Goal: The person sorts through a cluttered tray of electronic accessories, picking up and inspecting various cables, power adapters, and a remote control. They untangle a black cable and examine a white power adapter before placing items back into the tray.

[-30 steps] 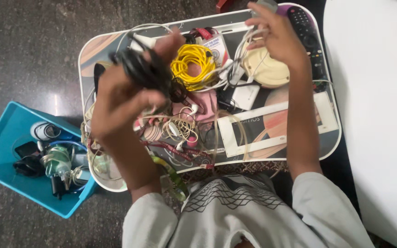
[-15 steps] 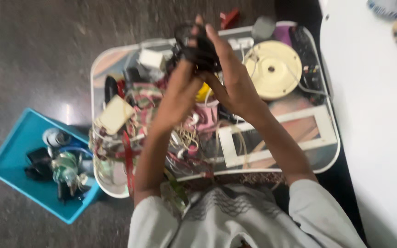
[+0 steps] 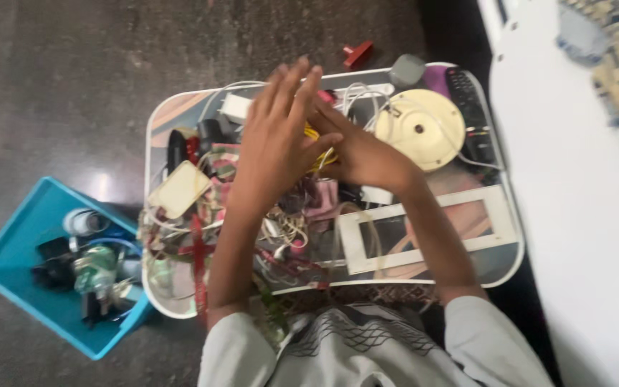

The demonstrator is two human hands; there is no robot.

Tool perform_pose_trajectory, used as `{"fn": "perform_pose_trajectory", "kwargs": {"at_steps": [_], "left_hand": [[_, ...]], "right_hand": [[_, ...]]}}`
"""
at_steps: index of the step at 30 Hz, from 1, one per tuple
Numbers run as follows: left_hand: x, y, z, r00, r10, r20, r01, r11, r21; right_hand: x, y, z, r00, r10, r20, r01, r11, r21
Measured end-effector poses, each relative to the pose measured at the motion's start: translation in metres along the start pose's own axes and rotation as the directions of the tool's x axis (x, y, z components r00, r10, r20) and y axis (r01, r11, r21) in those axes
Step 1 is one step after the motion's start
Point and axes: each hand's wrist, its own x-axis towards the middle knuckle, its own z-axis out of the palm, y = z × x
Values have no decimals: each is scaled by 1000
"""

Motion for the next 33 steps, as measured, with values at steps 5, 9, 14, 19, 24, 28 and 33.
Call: {"fn": "perform_pose_trajectory", "kwargs": {"at_steps": [5, 9, 14, 19, 24, 28, 33], "left_hand": [[-13, -37, 54, 674, -268, 689, 351, 936, 21], [-19, -6, 119, 935, -111, 337, 153, 983, -102], [-16, -24, 134, 887, -156, 435, 207, 976, -73], [-13, -64, 71, 998, 59, 38, -22, 784, -620], [-24, -108, 10, 870, -197, 451, 469, 50, -882], [-28, -132, -14, 871, -370, 323, 357, 27, -934], [-28, -105, -11, 876, -442, 191, 474, 863, -177]], "right_hand": [[-7, 41, -10, 949, 316, -1, -255, 765, -591], [-17, 67, -31, 943, 249, -222, -313, 890, -332], [-32, 87, -44, 858, 513, -5, -511, 856, 81], [-28, 112, -42, 949, 313, -41, -278, 891, 359], [-24, 113, -41, 922, 359, -143, -161, 693, 703], [-21, 96, -45, 898, 388, -208, -8, 488, 873], [-14, 83, -42, 877, 388, -285, -3, 596, 803]]}}
